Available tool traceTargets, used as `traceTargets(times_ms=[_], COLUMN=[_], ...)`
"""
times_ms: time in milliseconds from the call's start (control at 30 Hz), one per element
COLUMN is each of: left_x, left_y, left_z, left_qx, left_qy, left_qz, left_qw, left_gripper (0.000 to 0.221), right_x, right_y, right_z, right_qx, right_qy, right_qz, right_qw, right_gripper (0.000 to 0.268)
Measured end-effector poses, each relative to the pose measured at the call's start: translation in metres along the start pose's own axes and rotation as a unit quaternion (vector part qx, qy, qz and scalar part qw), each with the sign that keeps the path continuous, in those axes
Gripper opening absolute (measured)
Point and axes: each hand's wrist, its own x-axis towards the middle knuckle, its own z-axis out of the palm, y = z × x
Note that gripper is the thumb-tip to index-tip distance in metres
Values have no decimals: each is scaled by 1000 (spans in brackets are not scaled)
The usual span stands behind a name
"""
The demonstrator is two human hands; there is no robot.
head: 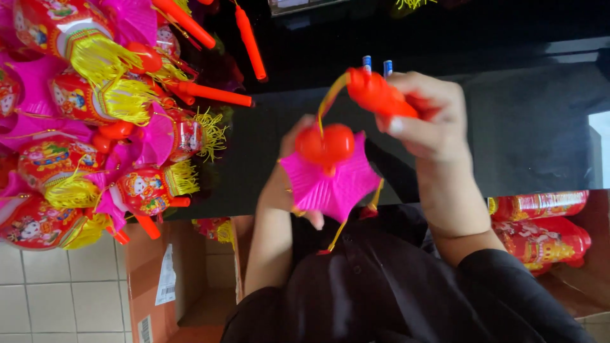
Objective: Assembling decorative lanterns by inserting batteries into the handles and testing the light function.
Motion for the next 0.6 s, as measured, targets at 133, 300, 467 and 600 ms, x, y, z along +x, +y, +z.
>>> traceTargets(times_ms=[133, 300, 467, 600], left_x=[-15, -9, 2, 7], left_y=[-33, -42, -39, -53], left_z=[13, 12, -18, -13], left_qx=[-151, -293, -194, -230], left_qy=[-8, -26, 189, 225], left_qz=[-87, -177, -206, -218], left_qw=[985, 939, 940, 921], left_gripper=[107, 83, 83, 75], right_x=[4, 11, -2, -21], right_y=[60, 82, 111, 133], right_z=[9, -5, -20, -14], right_qx=[237, 331, 324, 377], right_qy=[42, 64, 73, 48], right_qz=[41, 110, 213, 216], right_qw=[970, 935, 919, 899], right_gripper=[42, 58, 59, 50])
